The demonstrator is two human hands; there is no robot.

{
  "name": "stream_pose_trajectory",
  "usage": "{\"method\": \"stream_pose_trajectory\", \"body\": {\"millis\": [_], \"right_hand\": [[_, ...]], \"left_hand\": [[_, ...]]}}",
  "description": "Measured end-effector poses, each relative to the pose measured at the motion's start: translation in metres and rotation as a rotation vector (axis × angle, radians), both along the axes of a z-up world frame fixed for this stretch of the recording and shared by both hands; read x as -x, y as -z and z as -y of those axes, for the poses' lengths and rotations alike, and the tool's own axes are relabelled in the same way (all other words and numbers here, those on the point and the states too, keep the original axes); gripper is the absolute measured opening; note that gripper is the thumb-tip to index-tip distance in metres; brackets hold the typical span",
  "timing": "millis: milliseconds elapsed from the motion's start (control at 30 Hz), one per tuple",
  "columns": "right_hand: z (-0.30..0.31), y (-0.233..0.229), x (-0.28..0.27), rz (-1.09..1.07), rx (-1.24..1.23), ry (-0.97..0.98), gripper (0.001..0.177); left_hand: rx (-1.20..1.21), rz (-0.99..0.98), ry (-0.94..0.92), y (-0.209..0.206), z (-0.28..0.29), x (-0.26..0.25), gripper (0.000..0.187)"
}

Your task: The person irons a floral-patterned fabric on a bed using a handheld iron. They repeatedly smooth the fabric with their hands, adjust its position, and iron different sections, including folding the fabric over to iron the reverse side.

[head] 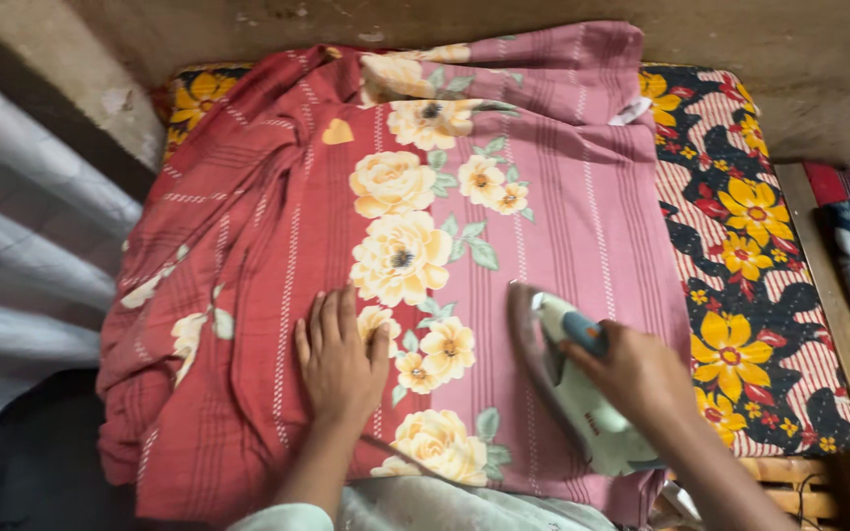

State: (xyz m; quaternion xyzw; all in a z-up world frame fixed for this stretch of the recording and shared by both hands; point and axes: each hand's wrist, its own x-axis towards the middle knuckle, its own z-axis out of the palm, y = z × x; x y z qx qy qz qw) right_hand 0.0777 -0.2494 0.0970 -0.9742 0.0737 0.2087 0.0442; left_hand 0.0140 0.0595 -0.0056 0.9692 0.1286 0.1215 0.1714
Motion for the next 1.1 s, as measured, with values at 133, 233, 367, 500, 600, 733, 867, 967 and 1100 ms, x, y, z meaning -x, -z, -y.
{"method": "stream_pose_trajectory", "body": {"millis": [133, 233, 367, 500, 600, 733, 867, 967, 1100], "right_hand": [[0.069, 0.011, -0.022, 0.046, 0.008, 0.130, 0.062], [0.108, 0.008, -0.037, 0.075, -0.010, 0.122, 0.060], [0.148, 0.000, -0.045, 0.084, -0.182, 0.309, 0.049], [0.190, 0.008, -0.058, 0.230, -0.401, 0.393, 0.043], [0.219, 0.010, -0.071, 0.442, -0.594, 0.371, 0.024], [0.252, 0.026, -0.087, 0.809, -0.944, 0.254, 0.013], [0.254, 0.071, -0.090, 1.049, -1.328, 0.275, 0.022], [0.247, 0.101, -0.070, 1.087, -1.408, 0.280, 0.019], [0.244, 0.119, -0.036, 1.081, -1.431, 0.232, 0.013]], "left_hand": [[-0.006, -0.163, 0.233, -0.013, 0.048, -0.014, 0.072], [0.085, -0.076, 0.412, -0.015, 0.086, -0.016, 0.078], [0.073, -0.045, 0.444, -0.016, 0.111, -0.016, 0.083], [0.096, -0.088, 0.436, -0.014, 0.111, -0.015, 0.085], [0.098, -0.093, 0.423, -0.013, 0.111, -0.012, 0.083], [0.082, -0.093, 0.421, -0.013, 0.113, -0.014, 0.082], [0.056, -0.086, 0.433, -0.018, 0.117, -0.015, 0.080], [0.048, -0.073, 0.428, -0.016, 0.115, -0.014, 0.079], [0.043, -0.085, 0.418, -0.015, 0.118, -0.016, 0.081]]}}
